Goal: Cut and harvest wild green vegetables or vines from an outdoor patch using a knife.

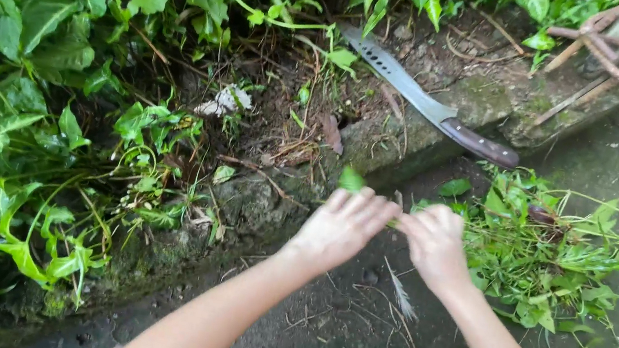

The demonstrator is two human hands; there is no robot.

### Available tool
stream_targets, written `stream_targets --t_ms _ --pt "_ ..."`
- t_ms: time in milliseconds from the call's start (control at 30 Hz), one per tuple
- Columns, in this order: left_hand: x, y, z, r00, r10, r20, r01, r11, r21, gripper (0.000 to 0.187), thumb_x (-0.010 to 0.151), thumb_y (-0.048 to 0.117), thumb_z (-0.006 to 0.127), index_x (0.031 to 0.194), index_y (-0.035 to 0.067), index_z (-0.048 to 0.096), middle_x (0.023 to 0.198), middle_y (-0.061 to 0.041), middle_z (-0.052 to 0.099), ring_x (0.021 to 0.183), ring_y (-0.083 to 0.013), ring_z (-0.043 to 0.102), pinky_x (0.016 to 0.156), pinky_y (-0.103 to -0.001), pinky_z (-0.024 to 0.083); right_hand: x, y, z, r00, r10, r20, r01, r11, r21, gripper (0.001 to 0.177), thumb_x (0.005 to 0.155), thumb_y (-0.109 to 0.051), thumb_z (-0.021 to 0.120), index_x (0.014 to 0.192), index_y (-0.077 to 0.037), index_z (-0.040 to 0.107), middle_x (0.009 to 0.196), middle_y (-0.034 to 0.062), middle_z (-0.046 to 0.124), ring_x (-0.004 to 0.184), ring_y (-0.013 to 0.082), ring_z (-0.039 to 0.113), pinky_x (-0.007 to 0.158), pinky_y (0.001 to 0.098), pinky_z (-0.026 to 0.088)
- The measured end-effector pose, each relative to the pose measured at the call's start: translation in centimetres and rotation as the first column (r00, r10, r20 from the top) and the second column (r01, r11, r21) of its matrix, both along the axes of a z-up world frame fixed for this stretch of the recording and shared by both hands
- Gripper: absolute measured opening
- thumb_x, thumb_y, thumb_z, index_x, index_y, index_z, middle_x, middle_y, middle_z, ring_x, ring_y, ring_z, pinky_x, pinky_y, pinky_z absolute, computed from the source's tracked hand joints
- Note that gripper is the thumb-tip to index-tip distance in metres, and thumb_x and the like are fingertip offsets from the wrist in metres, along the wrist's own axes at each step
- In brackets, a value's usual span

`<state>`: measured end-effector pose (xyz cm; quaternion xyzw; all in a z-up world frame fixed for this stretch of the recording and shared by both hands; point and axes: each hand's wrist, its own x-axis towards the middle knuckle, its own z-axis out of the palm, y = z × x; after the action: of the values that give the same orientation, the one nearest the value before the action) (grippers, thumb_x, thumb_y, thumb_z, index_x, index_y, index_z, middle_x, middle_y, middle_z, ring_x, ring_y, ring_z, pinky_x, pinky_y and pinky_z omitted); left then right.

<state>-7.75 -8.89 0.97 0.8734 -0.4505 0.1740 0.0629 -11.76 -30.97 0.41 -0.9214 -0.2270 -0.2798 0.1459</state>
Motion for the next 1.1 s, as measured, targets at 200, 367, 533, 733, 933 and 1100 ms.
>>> stream_targets --t_ms 200,367,533,733,933,1100 --pt "-1.8 -8.0 1.3 0.979 -0.17 0.116 0.18 0.98 -0.082 0.066 0.085 0.015 0.056 0.15 0.016 0.043 0.156 -0.007 0.047 0.143 -0.0258 0.042 0.113 -0.05 0.036 -4.4 -14.1 -2.2 0.897 -0.433 -0.092 0.407 0.889 -0.209 0.02 0.09 -0.024 0.075 0.109 -0.017 0.079 0.098 -0.0022 0.073 0.107 0.0244 0.056 0.096 0.0433 0.037" --pt "-0.1 -7.2 1.9 0.994 -0.107 0.0 0.105 0.98 -0.167 0.049 0.086 0.014 0.057 0.135 0.011 0.057 0.141 -0.008 0.055 0.139 -0.0274 0.046 0.109 -0.05 0.036 -3.1 -14.8 -2.0 0.868 -0.491 -0.073 0.467 0.858 -0.214 0.051 0.081 -0.034 0.077 0.127 -0.011 0.074 0.125 0.0061 0.069 0.116 0.0296 0.05 0.101 0.0439 0.036" --pt "5.1 -0.7 1.4 0.973 0.223 -0.062 -0.231 0.913 -0.335 0.028 0.084 0.014 0.062 0.111 0.011 0.068 0.119 -0.005 0.063 0.125 -0.0262 0.052 0.1 -0.048 0.036 3.1 -5.2 -0.4 0.972 -0.224 -0.077 0.223 0.975 -0.016 0.032 0.087 -0.022 0.075 0.118 -0.015 0.076 0.125 0.0017 0.068 0.119 0.03 0.051 0.103 0.0449 0.036" --pt "10.4 7.5 -1.9 0.79 0.605 -0.101 -0.608 0.751 -0.256 0.016 0.084 0.018 0.07 0.099 0.016 0.076 0.115 -0.001 0.066 0.122 -0.0276 0.05 0.1 -0.051 0.033 11.9 6.8 0.5 0.996 0.079 -0.035 -0.074 0.989 0.13 0.025 0.09 -0.016 0.075 0.115 -0.013 0.077 0.122 0.0028 0.067 0.12 0.029 0.051 0.104 0.0442 0.037" --pt "12.1 7.6 -3.5 0.748 0.616 -0.246 -0.662 0.714 -0.227 0.024 0.081 0.028 0.078 0.102 0.019 0.08 0.12 -0.003 0.065 0.125 -0.0309 0.043 0.1 -0.056 0.027 17.7 11.6 0.1 0.981 0.143 -0.135 -0.146 0.989 -0.013 0.027 0.091 -0.012 0.07 0.117 -0.013 0.077 0.132 0.0098 0.062 0.121 0.0318 0.047 0.102 0.0438 0.037" --pt "13.1 6.6 -3.9 0.737 0.635 -0.232 -0.675 0.708 -0.205 0.015 0.08 0.026 0.077 0.091 0.016 0.08 0.126 -0.002 0.064 0.132 -0.031 0.039 0.102 -0.054 0.026 19.0 12.5 1.4 0.947 0.178 -0.269 -0.204 0.977 -0.07 0.019 0.086 -0.018 0.071 0.102 -0.012 0.08 0.123 0.0121 0.063 0.116 0.0346 0.046 0.102 0.0467 0.035"
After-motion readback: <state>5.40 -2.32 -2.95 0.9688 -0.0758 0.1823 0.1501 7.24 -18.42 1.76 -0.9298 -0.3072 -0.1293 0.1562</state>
